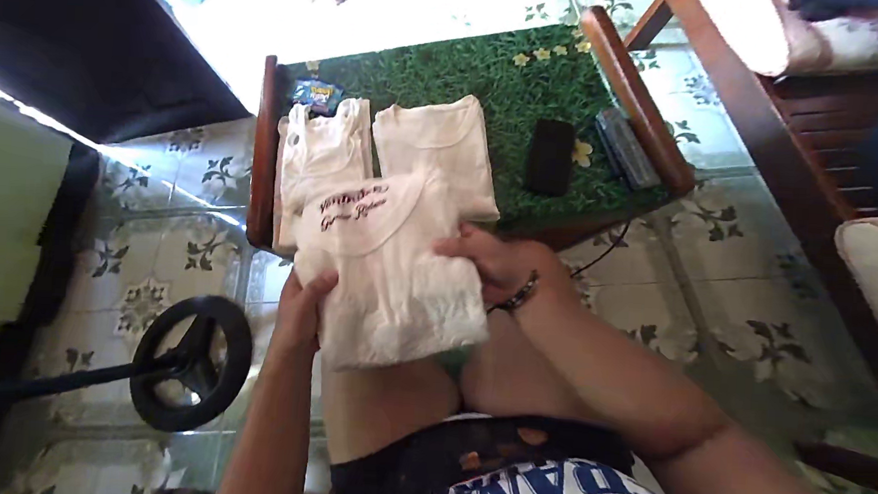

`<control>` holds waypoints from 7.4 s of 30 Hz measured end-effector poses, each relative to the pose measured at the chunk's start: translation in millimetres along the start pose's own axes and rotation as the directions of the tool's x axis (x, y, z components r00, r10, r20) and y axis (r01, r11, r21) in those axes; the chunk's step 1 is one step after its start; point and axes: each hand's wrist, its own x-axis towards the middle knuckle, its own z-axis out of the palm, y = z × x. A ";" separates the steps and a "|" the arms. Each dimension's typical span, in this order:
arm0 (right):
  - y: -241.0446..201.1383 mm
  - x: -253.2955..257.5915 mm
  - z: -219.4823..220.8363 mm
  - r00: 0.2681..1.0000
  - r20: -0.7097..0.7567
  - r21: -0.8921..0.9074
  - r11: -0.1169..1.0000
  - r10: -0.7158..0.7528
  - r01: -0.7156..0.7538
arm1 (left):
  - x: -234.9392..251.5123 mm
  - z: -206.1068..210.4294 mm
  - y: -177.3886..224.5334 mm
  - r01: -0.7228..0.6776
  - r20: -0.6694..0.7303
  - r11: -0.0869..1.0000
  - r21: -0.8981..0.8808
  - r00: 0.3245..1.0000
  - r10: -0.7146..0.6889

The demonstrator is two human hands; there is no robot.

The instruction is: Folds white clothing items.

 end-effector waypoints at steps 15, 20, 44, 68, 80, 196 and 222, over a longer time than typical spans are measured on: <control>-71.5 150.8 -151.4 0.851 -0.498 -0.494 0.862 -0.170 -0.117 | 215.7 108.2 -43.1 0.227 0.112 0.916 0.331 0.954 -0.277; -69.2 158.3 -145.2 0.826 -0.495 -0.718 0.662 -0.270 -0.214 | 214.7 99.5 -41.6 0.235 0.218 0.907 0.350 0.921 -0.323; -66.6 163.0 -131.5 0.756 -0.594 -0.407 0.913 -0.276 0.014 | 239.4 118.3 -29.2 0.137 0.114 0.964 0.228 0.979 -0.166; -84.8 175.5 -143.5 0.674 -0.699 -0.116 0.968 -0.237 0.220 | 278.0 127.2 -10.4 0.223 0.125 0.971 0.091 0.964 -0.233; -74.2 173.9 -151.5 0.674 -0.716 0.048 0.950 -0.182 0.308 | 283.8 131.7 -10.8 0.222 0.121 0.961 0.166 0.962 -0.244; 44.8 72.7 -132.0 0.583 -0.356 -0.895 0.447 -0.730 0.012 | 241.3 216.3 -21.6 -0.471 0.423 0.192 0.861 0.873 0.244; -43.7 73.5 -94.8 0.859 -0.065 -0.946 0.307 -0.508 0.110 | 172.6 197.1 257.5 -0.780 0.734 -0.035 0.625 0.571 0.369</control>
